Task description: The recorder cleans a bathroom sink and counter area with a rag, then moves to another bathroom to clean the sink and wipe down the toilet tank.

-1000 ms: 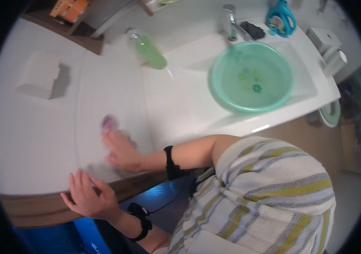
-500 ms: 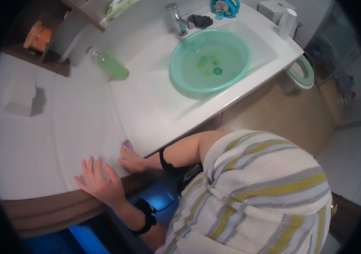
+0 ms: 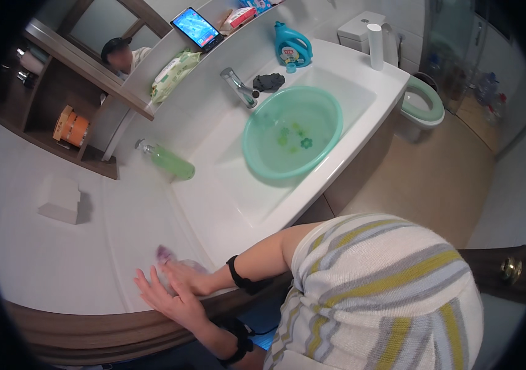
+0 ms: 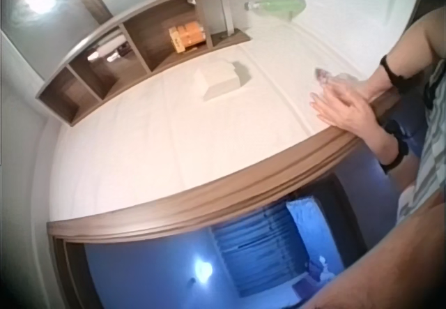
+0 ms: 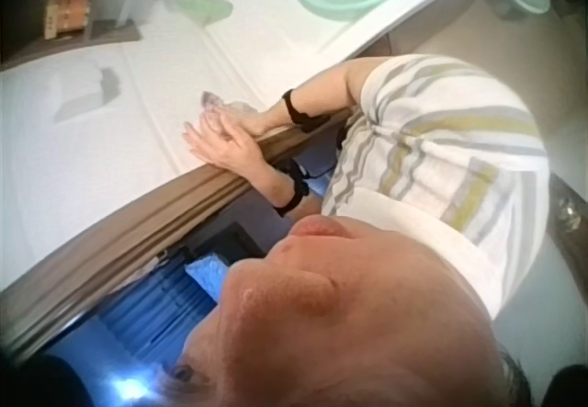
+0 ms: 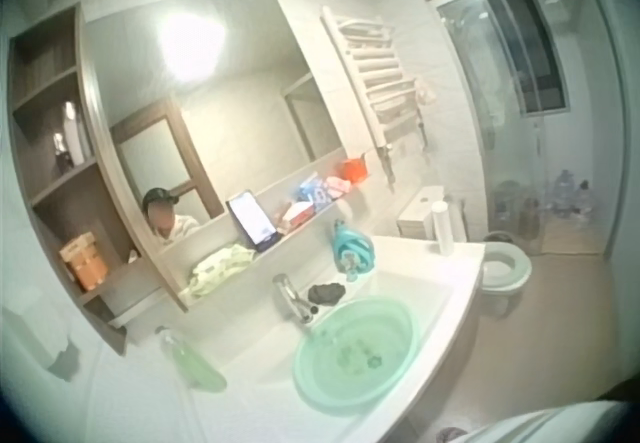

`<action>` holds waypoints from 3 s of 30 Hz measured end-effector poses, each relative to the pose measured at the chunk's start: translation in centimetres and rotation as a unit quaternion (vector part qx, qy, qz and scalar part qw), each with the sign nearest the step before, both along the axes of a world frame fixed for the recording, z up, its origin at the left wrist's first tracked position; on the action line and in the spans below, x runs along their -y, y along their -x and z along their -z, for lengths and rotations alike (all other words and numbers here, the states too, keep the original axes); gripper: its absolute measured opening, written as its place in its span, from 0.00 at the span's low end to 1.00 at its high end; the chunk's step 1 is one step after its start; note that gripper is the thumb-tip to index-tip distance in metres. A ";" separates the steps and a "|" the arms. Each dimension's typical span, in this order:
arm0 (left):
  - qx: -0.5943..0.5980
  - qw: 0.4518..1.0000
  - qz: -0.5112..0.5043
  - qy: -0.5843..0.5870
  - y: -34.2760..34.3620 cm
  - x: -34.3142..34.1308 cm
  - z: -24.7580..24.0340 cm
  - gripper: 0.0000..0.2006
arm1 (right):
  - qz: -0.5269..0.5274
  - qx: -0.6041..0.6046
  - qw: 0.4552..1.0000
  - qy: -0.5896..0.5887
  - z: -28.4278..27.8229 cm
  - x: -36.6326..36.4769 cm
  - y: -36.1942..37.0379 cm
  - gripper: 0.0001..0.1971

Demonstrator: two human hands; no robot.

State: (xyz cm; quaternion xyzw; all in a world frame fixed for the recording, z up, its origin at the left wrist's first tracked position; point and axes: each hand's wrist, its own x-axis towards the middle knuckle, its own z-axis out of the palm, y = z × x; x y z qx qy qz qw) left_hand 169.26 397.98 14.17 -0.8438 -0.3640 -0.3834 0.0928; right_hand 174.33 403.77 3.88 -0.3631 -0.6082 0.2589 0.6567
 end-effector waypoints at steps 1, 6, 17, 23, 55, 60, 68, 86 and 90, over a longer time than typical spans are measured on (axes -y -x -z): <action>-0.001 1.000 0.006 0.000 -0.6 0.1 0.5 0.18 | 0.028 -0.023 0.997 0.065 2.1 -1.8 0.0 0.29; -0.026 0.996 -0.030 0.084 -0.9 -0.5 2.2 0.18 | 0.019 -0.180 0.922 0.343 7.5 -2.6 -0.1 0.31; -0.071 0.952 -0.018 0.296 -5.9 -4.0 15.5 0.24 | -0.007 0.529 0.839 0.127 10.4 3.4 -14.1 0.25; -0.097 0.910 0.027 0.402 -9.6 -1.9 18.6 0.23 | -0.115 0.519 0.831 0.163 11.8 5.6 -17.2 0.29; -0.354 0.833 -0.127 0.405 -19.0 -19.0 21.8 0.42 | -0.118 0.429 0.819 0.362 9.3 17.3 -31.8 0.25; -0.390 0.814 -0.106 0.418 -19.8 -19.0 20.4 0.44 | -0.050 0.435 0.826 0.355 8.1 15.5 -30.0 0.26; -0.338 0.894 0.076 0.284 -11.0 -10.3 22.6 0.40 | 0.034 0.422 0.888 0.181 7.1 7.2 -21.6 0.36; -0.226 0.920 0.209 0.243 -14.4 4.9 19.6 0.27 | 0.146 0.412 0.893 0.108 11.8 18.7 -24.2 0.21; -0.237 0.900 0.273 0.243 -22.0 9.2 18.9 0.25 | 0.204 0.412 0.873 0.163 10.6 25.1 -30.6 0.18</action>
